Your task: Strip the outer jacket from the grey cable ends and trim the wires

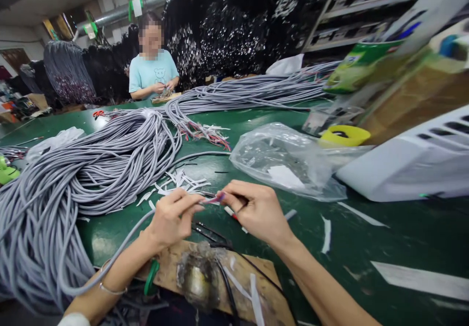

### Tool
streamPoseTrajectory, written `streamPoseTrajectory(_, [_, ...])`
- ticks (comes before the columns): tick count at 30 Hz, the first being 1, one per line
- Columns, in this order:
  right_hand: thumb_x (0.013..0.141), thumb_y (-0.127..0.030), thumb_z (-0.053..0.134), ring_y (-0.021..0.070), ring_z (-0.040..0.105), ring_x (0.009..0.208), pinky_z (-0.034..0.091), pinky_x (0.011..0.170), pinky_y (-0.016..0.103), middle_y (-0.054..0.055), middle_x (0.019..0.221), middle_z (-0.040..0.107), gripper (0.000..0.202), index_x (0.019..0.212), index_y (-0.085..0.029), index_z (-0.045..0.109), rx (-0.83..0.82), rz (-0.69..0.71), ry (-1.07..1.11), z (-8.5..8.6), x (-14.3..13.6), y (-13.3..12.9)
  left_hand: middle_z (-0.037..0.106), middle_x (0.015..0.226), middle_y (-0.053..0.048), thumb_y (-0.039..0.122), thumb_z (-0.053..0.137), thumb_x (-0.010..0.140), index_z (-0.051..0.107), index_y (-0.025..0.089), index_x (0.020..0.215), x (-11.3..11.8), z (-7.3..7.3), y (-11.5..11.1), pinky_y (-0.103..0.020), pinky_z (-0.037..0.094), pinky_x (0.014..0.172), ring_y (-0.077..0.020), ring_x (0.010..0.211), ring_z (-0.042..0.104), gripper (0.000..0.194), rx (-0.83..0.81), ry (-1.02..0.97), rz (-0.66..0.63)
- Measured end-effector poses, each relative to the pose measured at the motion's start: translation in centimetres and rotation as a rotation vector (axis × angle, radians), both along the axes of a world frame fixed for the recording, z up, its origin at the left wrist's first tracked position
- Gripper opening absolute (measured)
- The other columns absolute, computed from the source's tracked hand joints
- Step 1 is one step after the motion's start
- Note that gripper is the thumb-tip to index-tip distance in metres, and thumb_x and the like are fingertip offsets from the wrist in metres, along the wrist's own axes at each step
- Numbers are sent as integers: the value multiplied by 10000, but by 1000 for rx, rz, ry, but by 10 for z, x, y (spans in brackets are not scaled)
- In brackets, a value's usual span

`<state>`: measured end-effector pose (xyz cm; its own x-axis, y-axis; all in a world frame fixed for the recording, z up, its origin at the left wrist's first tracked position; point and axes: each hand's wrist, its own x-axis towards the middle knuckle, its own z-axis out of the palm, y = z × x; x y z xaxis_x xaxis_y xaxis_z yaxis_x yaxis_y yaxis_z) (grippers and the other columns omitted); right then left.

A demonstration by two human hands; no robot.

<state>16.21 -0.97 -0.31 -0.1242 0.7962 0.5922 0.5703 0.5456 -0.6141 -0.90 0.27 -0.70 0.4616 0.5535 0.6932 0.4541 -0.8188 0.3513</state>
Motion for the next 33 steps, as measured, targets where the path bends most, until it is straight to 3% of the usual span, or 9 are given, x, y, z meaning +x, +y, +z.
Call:
streamPoseTrajectory(5, [804, -202, 456, 81, 416, 451, 310, 458, 191, -19, 476, 469, 302, 508, -158, 501, -58, 160, 27, 4, -13, -7, 604, 630, -38, 197, 513, 785, 677, 119, 775, 1, 3, 6, -216, 409, 542, -111, 565, 517, 182, -408, -315, 150])
streamPoseTrajectory(8, [795, -188, 467, 91, 420, 457, 298, 455, 205, -17, 478, 481, 291, 509, -161, 514, -279, 170, -189, 2, -2, -6, 587, 617, -31, 305, 550, 754, 678, 102, 801, 4, 1, 11, -217, 380, 514, -110, 548, 491, 245, -742, -405, 60])
streamPoseTrajectory(11, [674, -138, 611, 131, 502, 532, 335, 492, 223, 8, 557, 563, 123, 556, -166, 590, -523, 174, -537, -3, 15, -2, 515, 574, 7, 419, 581, 715, 647, 87, 933, 4, 4, 13, -205, 335, 485, -81, 502, 411, 402, -976, -499, -73])
streamPoseTrajectory(12, [621, -128, 663, 163, 545, 616, 371, 542, 241, 30, 652, 606, 56, 630, -173, 631, -528, 171, -599, -5, 17, -2, 491, 574, 17, 438, 595, 702, 629, 89, 976, 4, 5, 13, -200, 323, 483, -73, 499, 392, 445, -1012, -526, -111])
streamPoseTrajectory(15, [618, -187, 709, 238, 560, 857, 412, 714, 325, 81, 901, 620, 245, 857, -200, 660, -385, 114, -591, -10, 9, -1, 449, 624, 30, 433, 654, 657, 588, 128, 1030, 3, 7, 12, -182, 295, 468, -57, 515, 382, 487, -1085, -613, -209])
streamPoseTrajectory(18, [685, -224, 669, 223, 579, 788, 419, 681, 316, 84, 837, 624, 164, 839, -175, 646, -375, 83, -580, -18, -15, -4, 426, 684, 34, 396, 685, 640, 556, 179, 966, 2, 4, 11, -163, 261, 431, -41, 503, 379, 412, -1146, -718, -287])
streamPoseTrajectory(23, [746, -125, 554, 212, 605, 674, 382, 565, 270, 69, 699, 639, 87, 684, -161, 603, -419, 112, -601, -30, -36, -8, 436, 636, 39, 359, 645, 706, 490, 166, 722, 1, 2, 10, -181, 285, 436, -36, 455, 351, 248, -938, -754, -350])
streamPoseTrajectory(28, [883, -251, 332, 153, 561, 539, 407, 533, 248, 31, 616, 603, 284, 793, -172, 590, -304, 63, -44, -20, -24, -4, 436, 596, 14, 300, 600, 763, 513, 149, 557, -4, 7, 7, -235, 354, 585, -92, 586, 425, 269, -490, -669, -243])
streamPoseTrajectory(33, [904, -362, 284, 145, 576, 680, 456, 614, 231, 43, 787, 624, 323, 935, -184, 552, -271, 130, 203, -7, -26, -12, 440, 648, -20, 329, 521, 809, 561, 147, 486, -3, 6, -1, -248, 362, 589, -113, 629, 449, 373, -412, -552, -137])
